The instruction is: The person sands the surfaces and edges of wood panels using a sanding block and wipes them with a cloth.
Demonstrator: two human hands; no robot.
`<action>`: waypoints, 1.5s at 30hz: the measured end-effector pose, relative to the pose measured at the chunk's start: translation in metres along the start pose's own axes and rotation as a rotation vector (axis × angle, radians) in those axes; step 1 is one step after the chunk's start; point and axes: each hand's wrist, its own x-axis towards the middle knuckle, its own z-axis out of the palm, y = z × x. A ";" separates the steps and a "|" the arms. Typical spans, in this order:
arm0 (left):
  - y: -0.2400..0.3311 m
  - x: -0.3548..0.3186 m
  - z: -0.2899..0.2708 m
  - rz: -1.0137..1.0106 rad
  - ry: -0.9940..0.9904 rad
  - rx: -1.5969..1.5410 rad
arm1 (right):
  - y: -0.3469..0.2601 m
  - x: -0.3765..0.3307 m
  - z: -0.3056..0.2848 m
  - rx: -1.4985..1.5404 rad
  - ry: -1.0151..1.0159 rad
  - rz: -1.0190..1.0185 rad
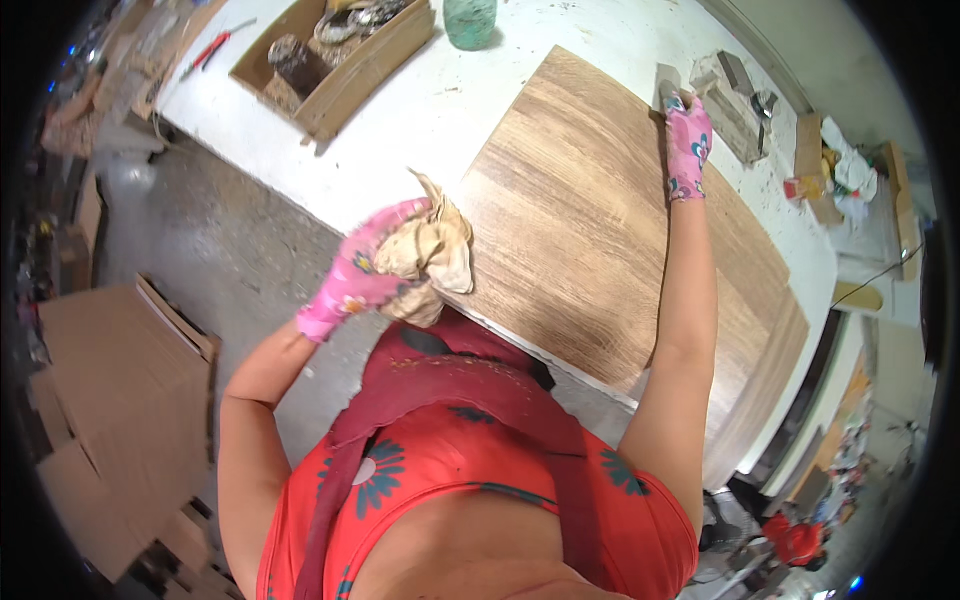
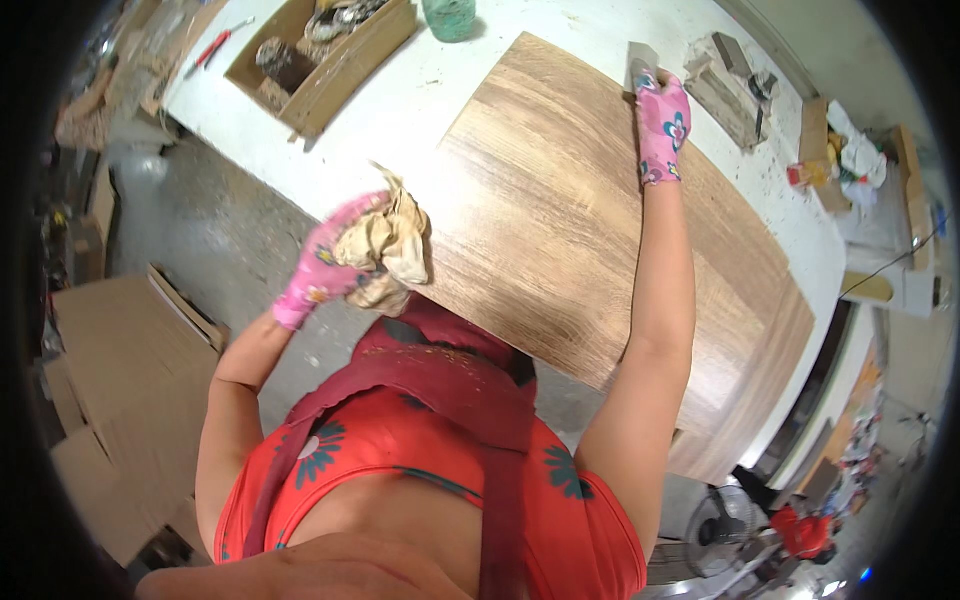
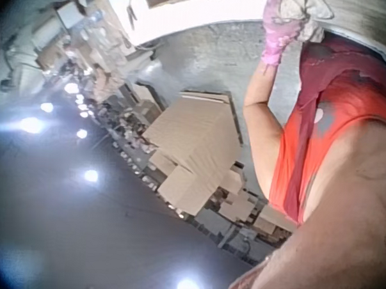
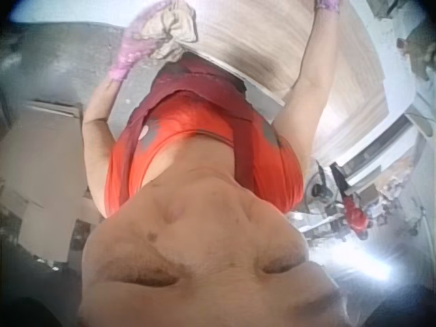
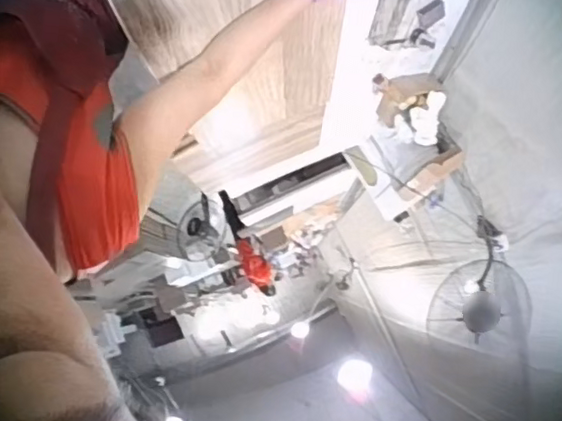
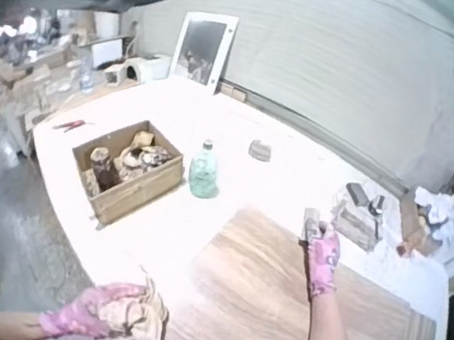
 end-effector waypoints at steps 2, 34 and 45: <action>-0.009 0.004 -0.005 -0.047 0.043 0.013 | -0.006 -0.004 0.002 -0.038 -0.014 0.002; 0.006 0.162 -0.007 0.120 -0.225 0.265 | 0.016 0.019 0.026 0.060 -0.012 -0.151; 0.031 -0.066 -0.060 -0.165 0.067 0.456 | 0.037 0.029 0.034 0.094 -0.046 -0.129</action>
